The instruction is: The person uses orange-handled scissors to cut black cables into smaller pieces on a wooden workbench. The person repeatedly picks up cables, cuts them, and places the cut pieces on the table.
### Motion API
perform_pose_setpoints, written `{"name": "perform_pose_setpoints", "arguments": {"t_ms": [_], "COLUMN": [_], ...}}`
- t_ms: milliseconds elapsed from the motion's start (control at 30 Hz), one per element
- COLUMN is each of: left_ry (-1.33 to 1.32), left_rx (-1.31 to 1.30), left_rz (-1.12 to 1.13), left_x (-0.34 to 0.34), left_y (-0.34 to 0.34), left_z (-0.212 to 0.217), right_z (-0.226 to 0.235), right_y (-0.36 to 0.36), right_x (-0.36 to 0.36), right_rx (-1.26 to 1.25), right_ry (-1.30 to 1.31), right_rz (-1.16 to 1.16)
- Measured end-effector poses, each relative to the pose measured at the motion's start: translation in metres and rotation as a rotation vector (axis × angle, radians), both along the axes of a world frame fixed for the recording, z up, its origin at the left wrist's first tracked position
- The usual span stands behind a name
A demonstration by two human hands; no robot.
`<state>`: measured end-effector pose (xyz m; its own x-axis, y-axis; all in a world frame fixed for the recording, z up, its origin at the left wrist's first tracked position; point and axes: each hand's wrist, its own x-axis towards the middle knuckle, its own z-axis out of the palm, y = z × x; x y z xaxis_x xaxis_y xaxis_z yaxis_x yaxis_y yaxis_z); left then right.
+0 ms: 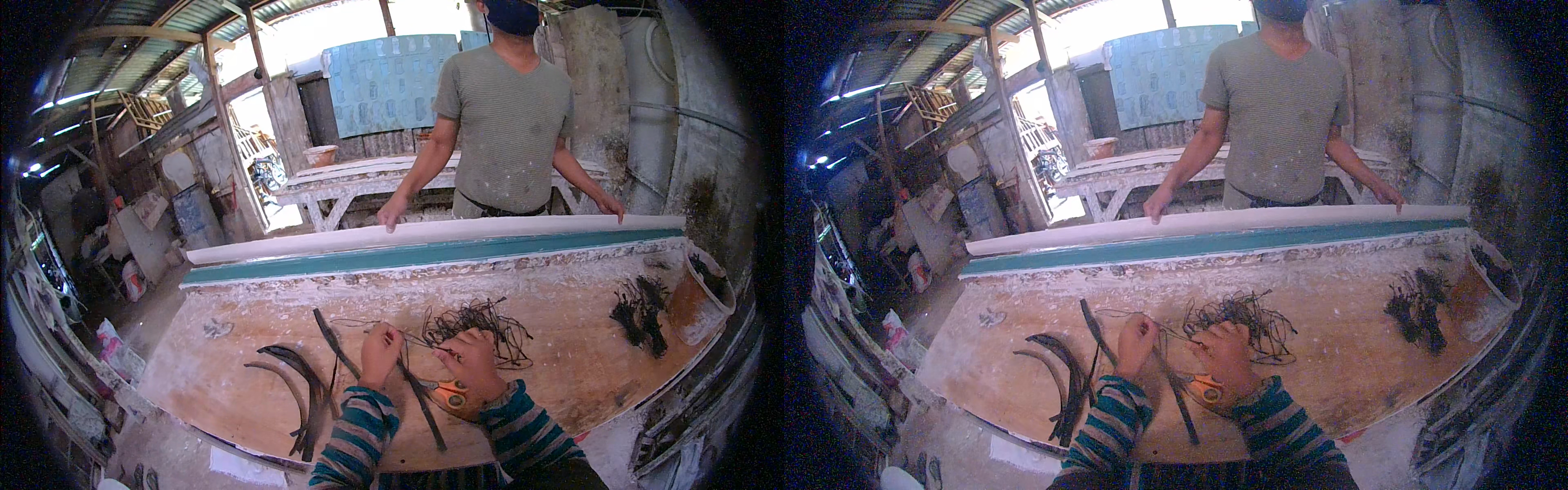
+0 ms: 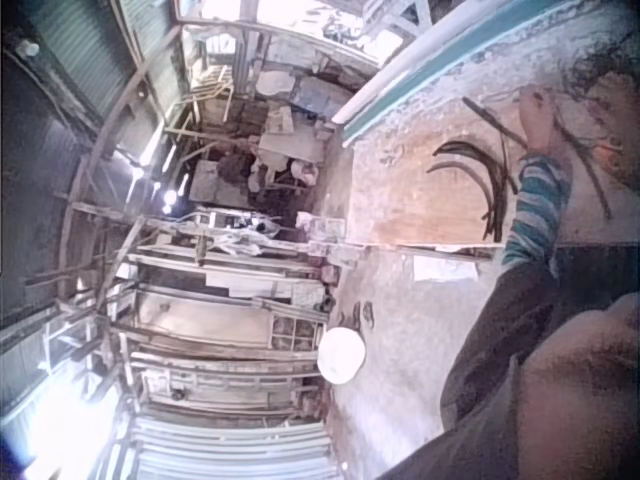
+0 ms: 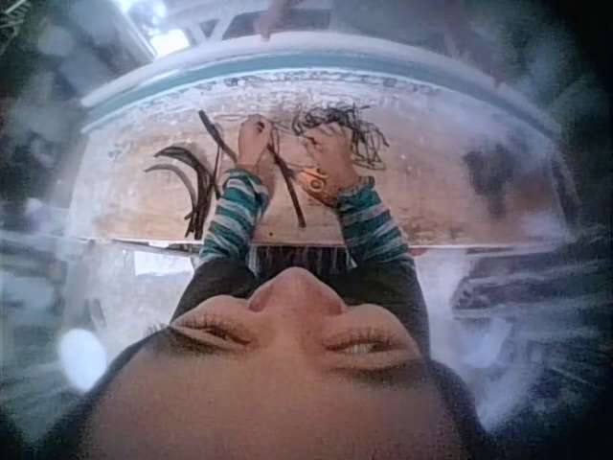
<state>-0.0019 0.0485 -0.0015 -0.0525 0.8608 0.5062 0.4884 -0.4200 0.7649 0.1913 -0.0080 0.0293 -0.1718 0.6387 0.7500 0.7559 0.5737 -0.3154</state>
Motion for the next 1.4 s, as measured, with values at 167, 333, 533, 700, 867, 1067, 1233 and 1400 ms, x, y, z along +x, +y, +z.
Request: {"name": "perform_pose_setpoints", "arguments": {"t_ms": [167,333,533,700,867,1067,1233,1400], "left_ry": [-0.027,0.011,0.002,-0.127,-0.203,-0.484,-0.528,-0.615], "left_rx": [0.012,0.071,0.066,0.057,0.045,-0.300,-0.486,-0.311], "left_rz": [0.020,0.013,0.069,-0.002,-0.097,-0.494,-0.676,-0.335], "left_x": [0.001,-0.002,0.007,0.008,0.007,-0.009,-0.013,-0.020], "left_y": [0.001,0.007,0.002,0.009,0.009,0.007,0.001,0.013], "left_z": [0.001,-0.004,-0.006,-0.017,-0.017,0.000,0.008,-0.001], "right_z": [0.000,0.003,0.005,0.012,0.021,0.007,-0.006,-0.004], "right_y": [-0.004,-0.014,-0.023,-0.029,-0.031,0.000,0.012,0.000], "right_x": [-0.002,-0.008,-0.017,-0.023,-0.017,0.006,0.015,-0.005], "right_rx": [0.000,0.011,0.060,0.013,-0.012,0.017,-0.178,-0.124], "right_ry": [-0.057,-0.158,-0.185,-0.183,-0.125,0.056,0.095,-0.092], "right_rz": [0.059,0.117,0.169,0.156,0.185,-0.057,-0.119,0.117]}}
